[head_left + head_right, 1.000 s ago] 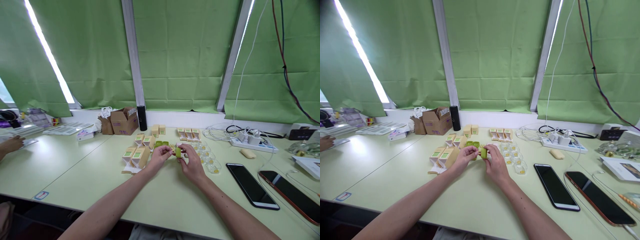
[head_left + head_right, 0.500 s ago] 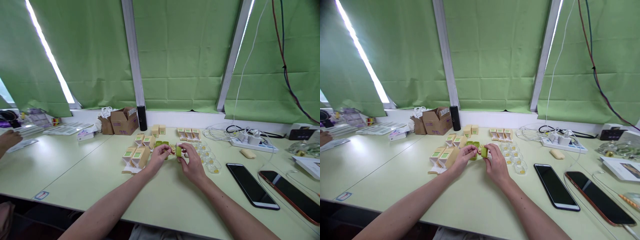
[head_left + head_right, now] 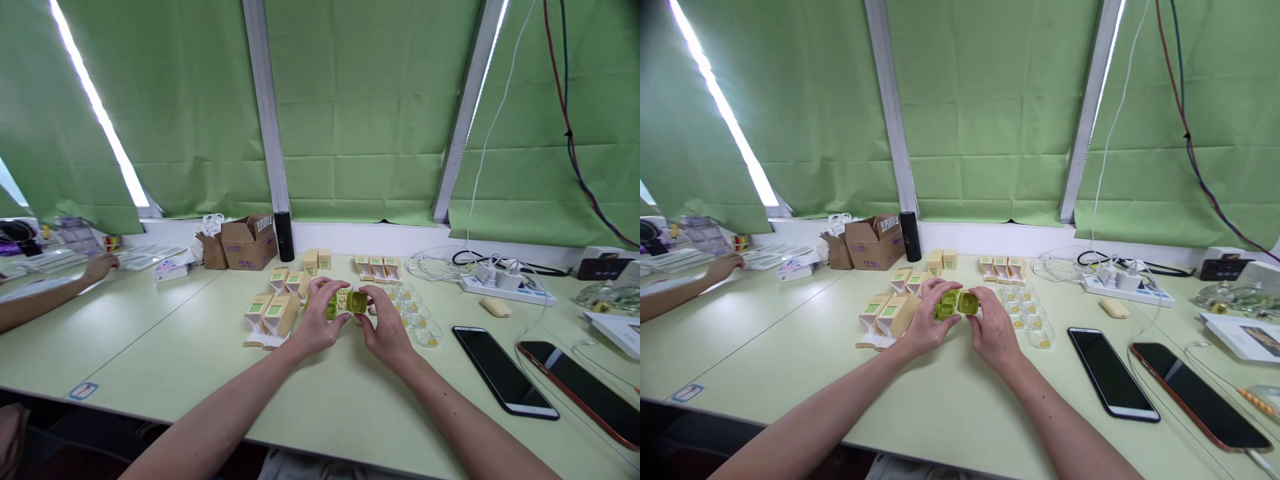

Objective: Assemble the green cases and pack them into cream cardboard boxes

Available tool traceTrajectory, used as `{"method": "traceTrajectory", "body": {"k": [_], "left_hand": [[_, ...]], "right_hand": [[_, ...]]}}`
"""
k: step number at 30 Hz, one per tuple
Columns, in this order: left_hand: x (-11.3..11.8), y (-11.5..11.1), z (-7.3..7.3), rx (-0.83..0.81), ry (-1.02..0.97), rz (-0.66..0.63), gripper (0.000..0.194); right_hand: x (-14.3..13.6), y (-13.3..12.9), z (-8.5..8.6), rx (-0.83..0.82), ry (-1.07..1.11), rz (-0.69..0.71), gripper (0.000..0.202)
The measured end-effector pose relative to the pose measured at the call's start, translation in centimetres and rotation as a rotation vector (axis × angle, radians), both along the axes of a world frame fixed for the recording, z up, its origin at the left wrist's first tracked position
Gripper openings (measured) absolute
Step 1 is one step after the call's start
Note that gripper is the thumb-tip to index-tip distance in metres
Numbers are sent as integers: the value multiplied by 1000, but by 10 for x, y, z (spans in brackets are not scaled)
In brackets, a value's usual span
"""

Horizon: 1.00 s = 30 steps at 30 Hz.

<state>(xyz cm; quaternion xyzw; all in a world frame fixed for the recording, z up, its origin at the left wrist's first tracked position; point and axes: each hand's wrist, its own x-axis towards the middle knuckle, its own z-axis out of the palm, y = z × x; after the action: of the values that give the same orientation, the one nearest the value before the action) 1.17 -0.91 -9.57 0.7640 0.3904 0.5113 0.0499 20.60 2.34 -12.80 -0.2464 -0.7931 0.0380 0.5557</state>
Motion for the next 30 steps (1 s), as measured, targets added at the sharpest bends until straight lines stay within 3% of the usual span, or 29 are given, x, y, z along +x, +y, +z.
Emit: {"method": "traceTrajectory", "body": {"k": [8,30], "left_hand": [[-1,5,-3,40,32,-9,45],[-1,5,-5,46,21,16,40]], "right_hand": [[0,0,1,86,-83,-13,34],[-1,-3,6,145,-137,-32,41]]}}
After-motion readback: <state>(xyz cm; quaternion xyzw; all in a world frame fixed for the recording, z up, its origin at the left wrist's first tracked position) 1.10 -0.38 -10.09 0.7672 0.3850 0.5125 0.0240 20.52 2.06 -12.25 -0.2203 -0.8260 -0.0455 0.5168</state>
